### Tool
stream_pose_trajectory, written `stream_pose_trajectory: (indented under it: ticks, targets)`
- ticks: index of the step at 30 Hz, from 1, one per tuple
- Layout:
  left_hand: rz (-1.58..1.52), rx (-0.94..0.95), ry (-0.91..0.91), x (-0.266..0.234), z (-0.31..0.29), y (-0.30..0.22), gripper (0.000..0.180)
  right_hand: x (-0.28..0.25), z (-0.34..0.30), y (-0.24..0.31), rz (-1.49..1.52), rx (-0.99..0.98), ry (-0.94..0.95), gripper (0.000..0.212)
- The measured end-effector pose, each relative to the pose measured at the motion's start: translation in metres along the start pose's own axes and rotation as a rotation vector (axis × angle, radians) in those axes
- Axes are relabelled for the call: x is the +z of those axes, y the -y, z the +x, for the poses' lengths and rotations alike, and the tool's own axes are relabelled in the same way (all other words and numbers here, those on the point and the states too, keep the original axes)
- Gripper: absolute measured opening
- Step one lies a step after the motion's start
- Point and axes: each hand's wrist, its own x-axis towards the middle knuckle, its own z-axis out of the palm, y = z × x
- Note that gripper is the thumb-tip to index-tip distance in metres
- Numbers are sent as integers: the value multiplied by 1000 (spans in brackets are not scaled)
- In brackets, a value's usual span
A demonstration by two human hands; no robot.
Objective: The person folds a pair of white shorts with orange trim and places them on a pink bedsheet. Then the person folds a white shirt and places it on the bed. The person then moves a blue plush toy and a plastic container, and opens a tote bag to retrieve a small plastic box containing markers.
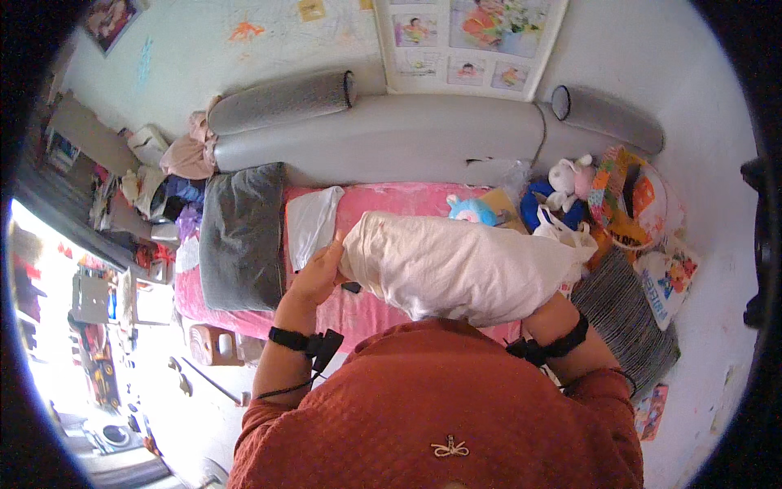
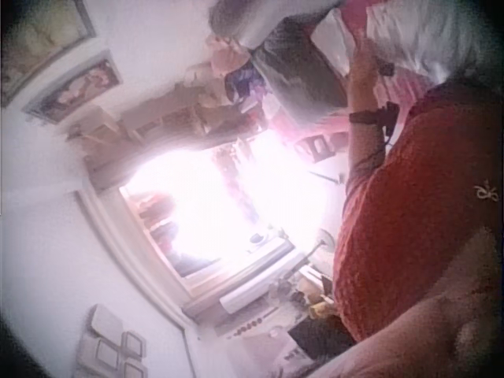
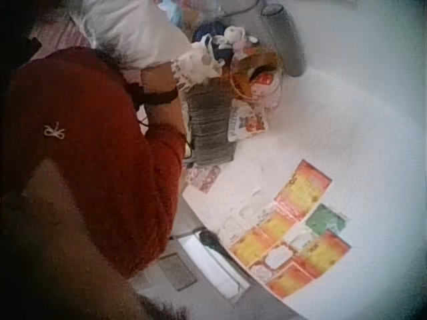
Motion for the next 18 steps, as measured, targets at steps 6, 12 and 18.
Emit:
stream_pose_trajectory:
  ticks: [6,12,18]
  targets:
    - [-651,164,165,13,11,13,86,2,-8,41,-803,-186,-127,54]
    - [-710,258,281,8,5,7,74,16,-11,67,-1003,-340,-147,58]
    - [-703,138,208,13,5,-15,50,5,7,50,-338,-275,68,61]
